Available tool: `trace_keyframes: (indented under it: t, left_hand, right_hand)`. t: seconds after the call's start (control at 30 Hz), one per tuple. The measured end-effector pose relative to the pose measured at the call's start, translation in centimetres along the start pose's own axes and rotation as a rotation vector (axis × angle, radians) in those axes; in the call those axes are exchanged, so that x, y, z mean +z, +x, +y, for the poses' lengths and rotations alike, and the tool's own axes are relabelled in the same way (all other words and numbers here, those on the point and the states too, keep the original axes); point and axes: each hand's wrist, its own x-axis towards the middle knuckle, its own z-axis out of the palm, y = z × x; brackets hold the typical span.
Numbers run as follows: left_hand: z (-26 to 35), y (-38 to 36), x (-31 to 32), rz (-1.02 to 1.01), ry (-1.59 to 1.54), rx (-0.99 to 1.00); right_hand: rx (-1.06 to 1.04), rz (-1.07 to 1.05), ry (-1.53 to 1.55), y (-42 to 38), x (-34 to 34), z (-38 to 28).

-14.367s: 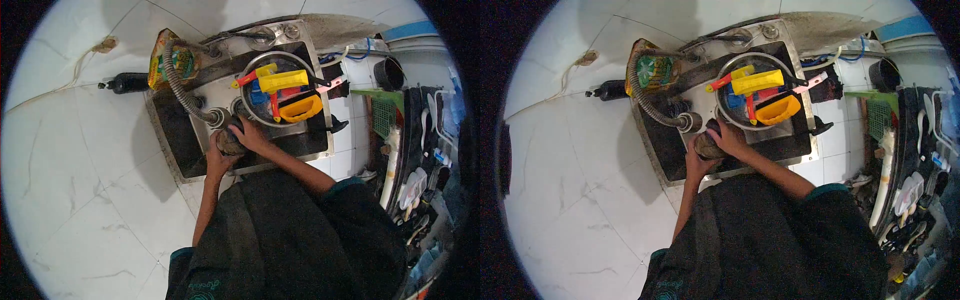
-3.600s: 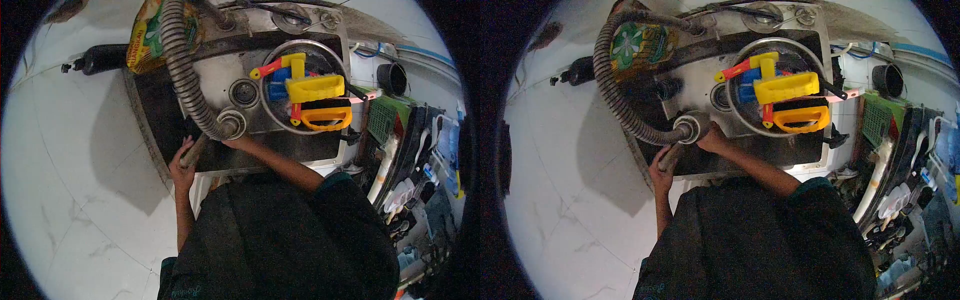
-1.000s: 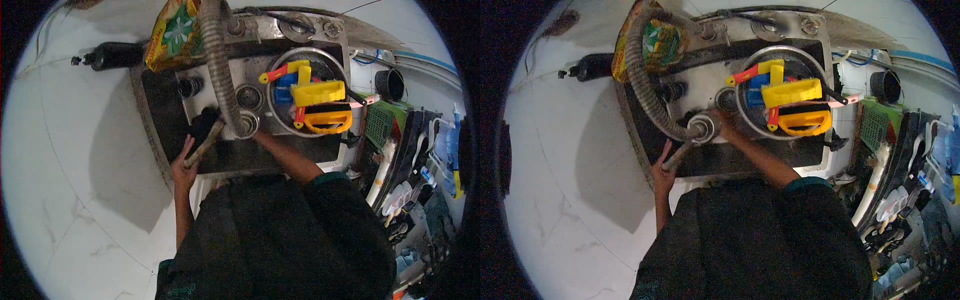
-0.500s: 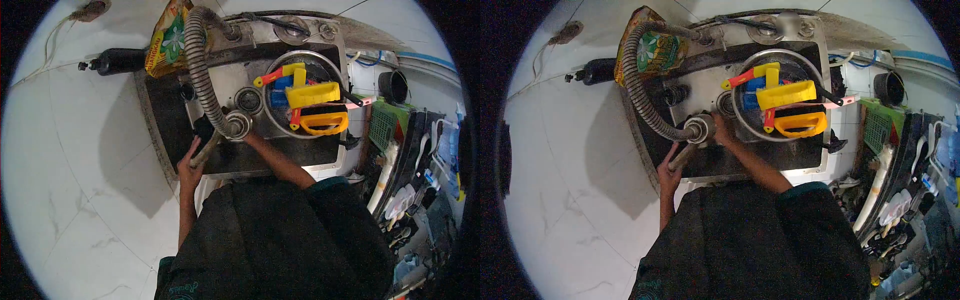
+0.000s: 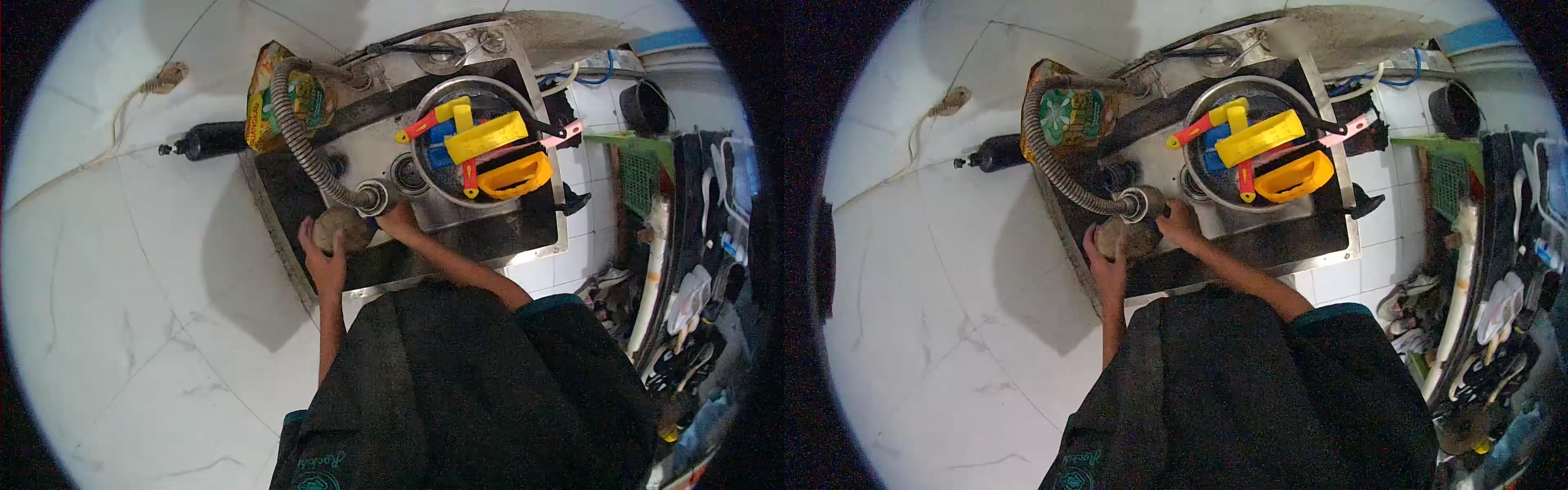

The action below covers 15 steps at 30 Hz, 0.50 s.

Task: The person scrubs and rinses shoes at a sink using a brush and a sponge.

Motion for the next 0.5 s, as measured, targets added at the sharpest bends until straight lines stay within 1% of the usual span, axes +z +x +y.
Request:
trace_keyframes:
  t: [0.03,0.07,0.1,0.13,0.17,0.23,0.27,0.33,0.37,0.4,0.47,0.5]
  left_hand:
    - [0.3,0.2,-0.4,-0.078,0.103,0.008]
    - [-0.1,0.4,-0.6,-0.132,0.115,0.008]
    - [-0.3,0.5,-1.0,-0.168,0.106,0.074]
    - [-0.3,0.6,-1.4,-0.206,0.097,0.138]
    - [-0.4,0.9,-1.6,-0.245,0.086,0.201]
    - [-0.8,1.7,-2.1,-0.216,0.276,0.403]
    - [-1.1,2.0,-2.3,-0.203,0.368,0.503]
    - [-2.1,2.2,-2.6,-0.179,0.35,0.334]
    - [-2.5,2.3,-2.6,-0.163,0.339,0.251]
    - [-2.5,2.4,-2.4,-0.162,0.373,0.216]
    - [-2.4,2.4,-1.8,-0.153,0.437,0.144]
    - [-2.3,2.2,-1.6,-0.15,0.395,0.209]
  right_hand:
    - [0.057,-0.013,0.004,0.2,0.8,0.3]
    - [0.133,0.005,0.037,-0.2,0.8,-0.7]
    - [0.211,0.022,0.071,-0.5,0.9,-1.5]
    - [0.125,0.048,0.058,0.4,2.9,0.3]
    - [0.119,0.003,0.065,1.2,3.1,0.5]
    - [0.111,-0.093,0.076,2.5,3.3,0.9]
    - [0.084,-0.019,0.154,3.0,4.5,1.5]
    - [0.186,0.003,0.117,2.2,2.9,-0.4]
    - [0.269,-0.025,0.195,1.7,0.8,-2.6]
    - [0.355,-0.048,0.27,1.2,-1.3,-4.8]
    - [0.383,-0.047,0.306,0.3,-3.6,-5.9]
    - [0.395,-0.049,0.319,0.1,-4.1,-5.9]
